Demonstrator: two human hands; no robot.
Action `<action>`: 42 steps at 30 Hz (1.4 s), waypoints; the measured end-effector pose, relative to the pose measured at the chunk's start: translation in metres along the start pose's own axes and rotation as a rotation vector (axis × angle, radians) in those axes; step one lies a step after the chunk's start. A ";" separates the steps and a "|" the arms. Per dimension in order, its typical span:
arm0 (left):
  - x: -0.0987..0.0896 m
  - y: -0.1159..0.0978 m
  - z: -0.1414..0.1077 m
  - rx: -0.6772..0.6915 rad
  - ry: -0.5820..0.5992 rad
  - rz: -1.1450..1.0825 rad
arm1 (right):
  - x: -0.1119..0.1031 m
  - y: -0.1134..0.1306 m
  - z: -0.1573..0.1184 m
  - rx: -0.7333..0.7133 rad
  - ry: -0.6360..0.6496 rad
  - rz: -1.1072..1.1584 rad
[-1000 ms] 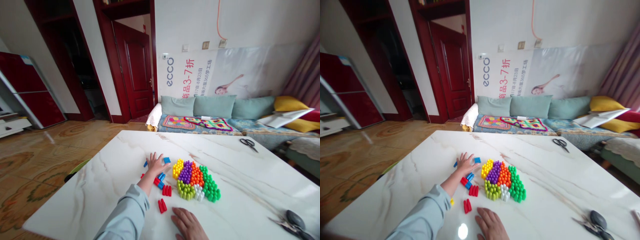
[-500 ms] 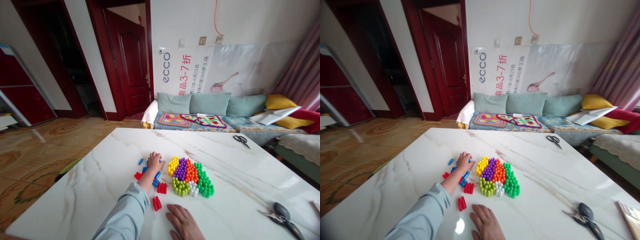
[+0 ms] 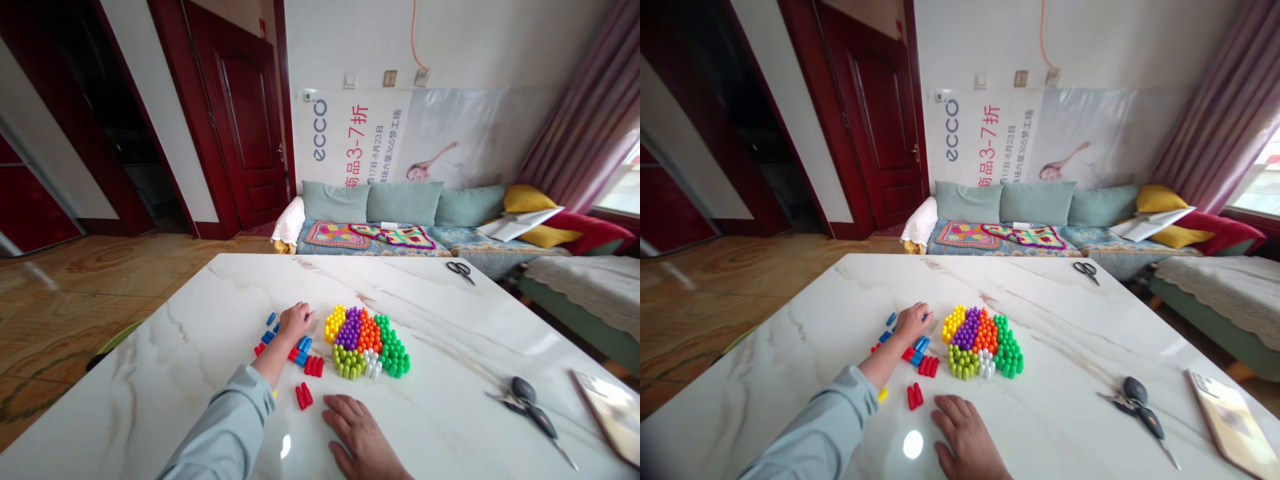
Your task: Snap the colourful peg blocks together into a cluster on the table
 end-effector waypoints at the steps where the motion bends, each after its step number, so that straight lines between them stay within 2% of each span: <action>1: -0.008 -0.006 -0.003 0.004 -0.040 -0.031 | -0.001 0.001 0.000 0.004 -0.004 0.000; 4: -0.029 -0.029 -0.031 0.019 -0.147 -0.128 | -0.001 0.000 -0.003 0.013 -0.029 -0.008; 7: -0.035 -0.056 -0.091 0.040 -0.201 -0.241 | 0.001 -0.003 -0.006 0.020 -0.101 -0.005; 8: -0.036 -0.063 -0.115 0.052 -0.223 -0.402 | 0.001 -0.005 -0.008 0.027 -0.139 -0.003; 10: -0.026 -0.072 -0.157 0.035 -0.189 -0.625 | -0.001 -0.009 -0.012 0.032 -0.222 -0.004; 12: -0.013 -0.076 -0.188 -0.019 -0.137 -0.715 | -0.003 -0.009 -0.014 0.023 -0.276 -0.008; 14: 0.000 -0.081 -0.204 -0.044 -0.058 -0.773 | -0.004 -0.009 -0.013 0.020 -0.281 0.003; 16: 0.005 -0.086 -0.210 -0.041 -0.012 -0.802 | -0.005 -0.009 -0.010 0.041 -0.256 0.033; 20: 0.005 -0.096 -0.210 0.020 0.011 -0.782 | -0.010 -0.010 -0.007 0.074 -0.264 0.095; 23: -0.002 -0.090 -0.205 0.043 -0.033 -0.708 | -0.013 -0.012 -0.009 0.078 -0.318 0.110; 25: -0.016 -0.073 -0.194 0.041 -0.126 -0.600 | -0.015 -0.015 -0.011 0.095 -0.360 0.100; 28: -0.049 -0.032 -0.166 -0.039 -0.281 -0.309 | -0.017 -0.016 -0.014 0.113 -0.398 0.080; 30: -0.062 0.001 -0.141 -0.180 -0.260 -0.016 | -0.017 -0.016 -0.014 0.117 -0.402 0.076; 32: -0.070 0.025 -0.118 -0.235 -0.228 0.067 | -0.019 -0.015 -0.015 0.120 -0.403 0.074; 36: -0.059 0.058 -0.084 -0.324 -0.070 0.197 | -0.021 -0.015 -0.014 0.128 -0.396 0.066; 42: -0.026 0.070 -0.061 -0.343 0.101 0.261 | -0.022 -0.014 -0.013 0.134 -0.378 0.062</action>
Point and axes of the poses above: each hand's wrist, its own z-axis towards the middle knuckle, its own x-axis out of the palm, y = z × x, the point moved 10 cm from there along z, towards the middle knuckle, and after that the axes turned 7 degrees about -z, right-handed, at the moved point
